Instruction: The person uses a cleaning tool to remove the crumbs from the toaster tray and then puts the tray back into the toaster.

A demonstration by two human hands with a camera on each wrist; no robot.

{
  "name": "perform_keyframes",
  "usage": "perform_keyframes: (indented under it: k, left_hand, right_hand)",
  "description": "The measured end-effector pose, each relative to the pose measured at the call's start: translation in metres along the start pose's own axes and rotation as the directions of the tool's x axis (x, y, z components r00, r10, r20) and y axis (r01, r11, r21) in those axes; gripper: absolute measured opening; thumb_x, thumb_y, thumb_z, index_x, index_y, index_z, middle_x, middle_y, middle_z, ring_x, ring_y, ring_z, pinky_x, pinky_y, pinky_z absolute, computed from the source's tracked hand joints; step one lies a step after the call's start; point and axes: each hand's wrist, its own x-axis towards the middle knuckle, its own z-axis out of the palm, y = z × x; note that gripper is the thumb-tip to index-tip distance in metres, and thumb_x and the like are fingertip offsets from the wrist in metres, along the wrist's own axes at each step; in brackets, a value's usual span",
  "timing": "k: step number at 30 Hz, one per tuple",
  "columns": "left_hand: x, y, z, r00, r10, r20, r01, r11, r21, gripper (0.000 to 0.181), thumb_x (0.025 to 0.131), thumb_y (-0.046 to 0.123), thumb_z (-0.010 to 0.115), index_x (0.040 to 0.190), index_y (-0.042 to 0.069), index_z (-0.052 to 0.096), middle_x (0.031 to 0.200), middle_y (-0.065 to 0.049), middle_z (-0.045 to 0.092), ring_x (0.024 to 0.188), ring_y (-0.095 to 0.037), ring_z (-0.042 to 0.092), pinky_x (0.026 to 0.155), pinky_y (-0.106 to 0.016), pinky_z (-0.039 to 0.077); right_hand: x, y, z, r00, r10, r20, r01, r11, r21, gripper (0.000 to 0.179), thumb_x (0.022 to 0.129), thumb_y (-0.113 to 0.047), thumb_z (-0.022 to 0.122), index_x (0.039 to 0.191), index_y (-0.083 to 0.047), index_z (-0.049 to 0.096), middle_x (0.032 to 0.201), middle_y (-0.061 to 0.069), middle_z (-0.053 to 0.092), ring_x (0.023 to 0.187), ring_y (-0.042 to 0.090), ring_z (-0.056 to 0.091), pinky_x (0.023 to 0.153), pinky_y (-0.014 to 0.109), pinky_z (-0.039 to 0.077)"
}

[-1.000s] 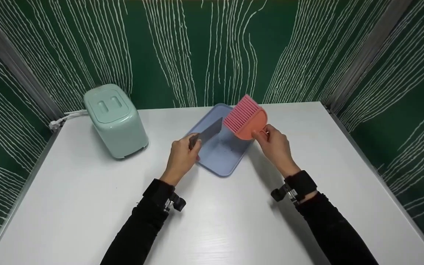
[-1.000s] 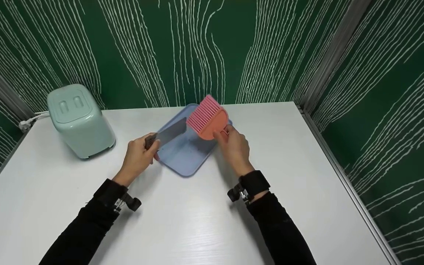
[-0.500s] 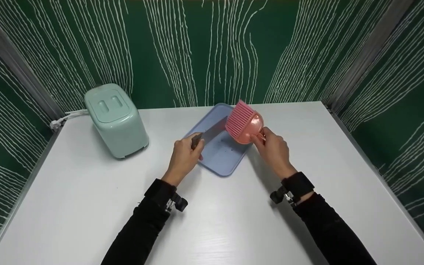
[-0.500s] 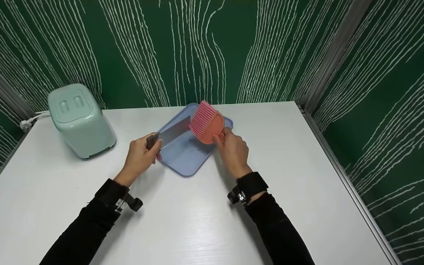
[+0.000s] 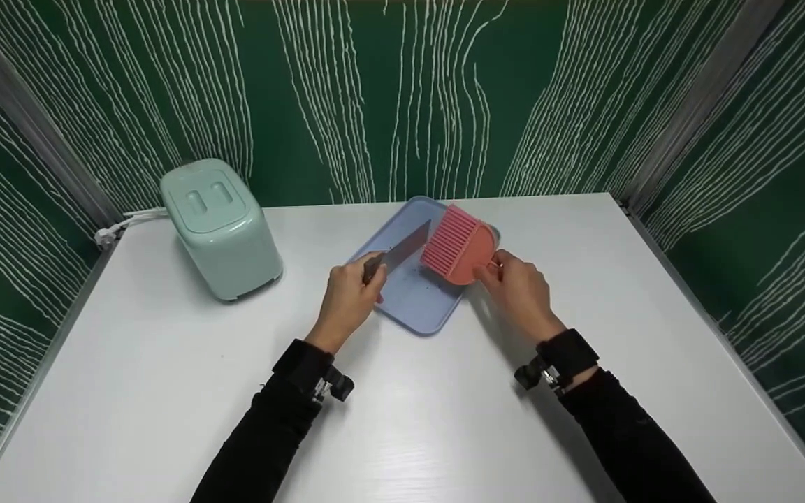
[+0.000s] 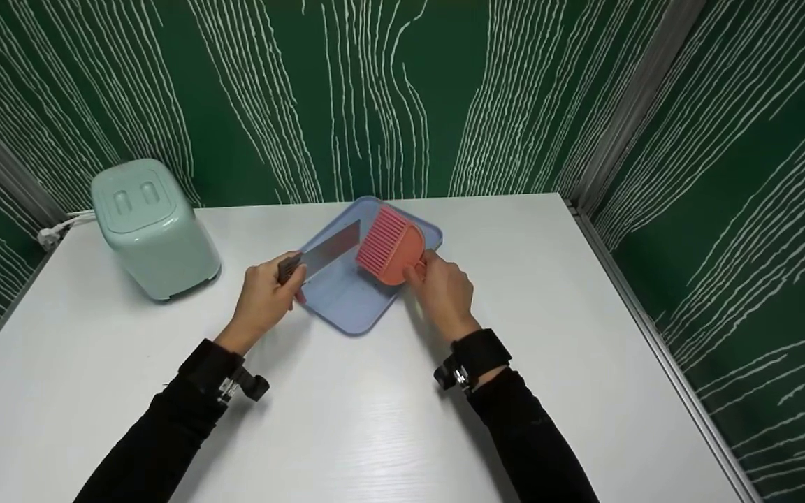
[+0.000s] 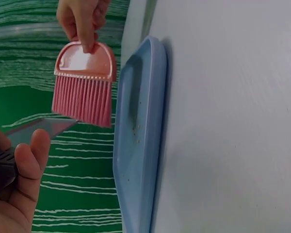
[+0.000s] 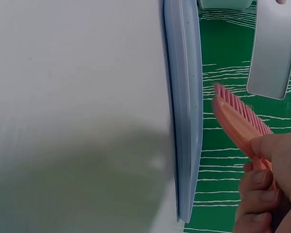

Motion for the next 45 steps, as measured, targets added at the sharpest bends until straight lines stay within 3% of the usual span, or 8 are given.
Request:
perform_keyframes:
  k: [5,9,13,19,24,27,37,45]
  left_hand:
    - [0.000,-0.002,-0.001,1.000,0.010,-0.005,-0.009,0.999,0.045,0.027,0.109,0.014,0.060,0.129,0.004,0.075,0.068,-0.007,0.072,0.057,-0.017,0.071,0.058,-0.025,0.051]
    - [0.001,-0.002,-0.002,1.000,0.028,-0.003,-0.028,0.996,0.081,0.027,0.109,0.013,0.060,0.129,0.003,0.075,0.072,-0.007,0.074,0.057,-0.012,0.070,0.059,-0.027,0.055]
    - [0.001,-0.002,-0.002,0.998,0.058,-0.001,-0.057,0.992,0.110,0.027,0.108,0.011,0.060,0.128,0.003,0.075,0.074,-0.008,0.075,0.056,-0.010,0.067,0.056,-0.023,0.051]
    - [0.001,-0.003,-0.001,0.994,0.106,0.010,-0.106,0.977,0.183,0.027,0.106,0.007,0.062,0.129,0.003,0.076,0.085,-0.012,0.078,0.064,-0.012,0.056,0.058,-0.026,0.044]
    - [-0.001,-0.003,0.000,0.992,0.124,0.026,-0.127,0.969,0.212,0.027,0.106,0.005,0.064,0.130,0.005,0.076,0.105,-0.016,0.082,0.079,-0.020,0.075,0.066,-0.037,0.060]
    - [-0.002,-0.001,0.000,0.991,0.128,0.038,-0.133,0.964,0.230,0.029,0.106,0.006,0.065,0.132,0.008,0.076,0.113,-0.016,0.082,0.093,-0.024,0.080,0.074,-0.042,0.064]
    - [-0.005,0.000,0.004,0.986,0.147,0.075,-0.162,0.947,0.279,0.033,0.103,0.005,0.070,0.135,0.009,0.075,0.120,-0.015,0.081,0.110,-0.026,0.079,0.091,-0.044,0.066]
    - [-0.007,0.004,0.005,0.980,0.176,0.088,-0.194,0.944,0.268,0.034,0.102,0.004,0.071,0.135,0.009,0.075,0.118,-0.014,0.081,0.108,-0.025,0.080,0.088,-0.044,0.065]
  right_hand:
    - [0.000,0.000,-0.006,0.998,0.029,0.048,-0.031,0.998,0.049,0.032,0.100,-0.039,0.068,0.082,-0.014,0.060,0.065,-0.006,0.047,0.060,0.013,0.044,0.056,0.031,0.034]
    - [-0.002,-0.003,-0.011,0.988,0.066,0.141,-0.079,0.993,0.092,0.029,0.097,-0.040,0.068,0.082,-0.015,0.066,0.061,-0.009,0.040,0.058,0.012,0.038,0.057,0.030,0.031]
    - [-0.006,-0.007,-0.012,0.965,0.073,0.251,-0.104,0.988,0.115,0.026,0.093,-0.041,0.069,0.090,-0.016,0.074,0.062,-0.011,0.041,0.060,0.011,0.040,0.057,0.028,0.032]
    - [-0.012,-0.017,-0.009,0.924,-0.003,0.382,-0.054,0.989,0.138,0.026,0.094,-0.038,0.068,0.087,-0.015,0.075,0.066,-0.009,0.043,0.062,0.010,0.041,0.057,0.027,0.032]
    - [-0.014,-0.026,-0.006,0.888,-0.018,0.460,-0.050,0.990,0.135,0.024,0.092,-0.040,0.068,0.085,-0.018,0.073,0.070,-0.007,0.044,0.065,0.011,0.041,0.060,0.027,0.031]
    - [-0.015,-0.030,-0.004,0.878,-0.025,0.477,-0.047,0.989,0.139,0.025,0.091,-0.041,0.069,0.086,-0.017,0.074,0.075,-0.006,0.049,0.069,0.012,0.044,0.062,0.028,0.033]
    - [-0.011,-0.031,0.002,0.891,-0.011,0.454,-0.058,0.989,0.137,0.033,0.096,-0.042,0.065,0.089,-0.012,0.076,0.078,-0.004,0.053,0.074,0.015,0.049,0.064,0.029,0.039]
    - [-0.006,-0.020,0.003,0.897,0.016,0.442,-0.102,0.980,0.171,0.036,0.098,-0.041,0.064,0.094,-0.007,0.075,0.085,0.000,0.063,0.078,0.014,0.053,0.066,0.028,0.044]
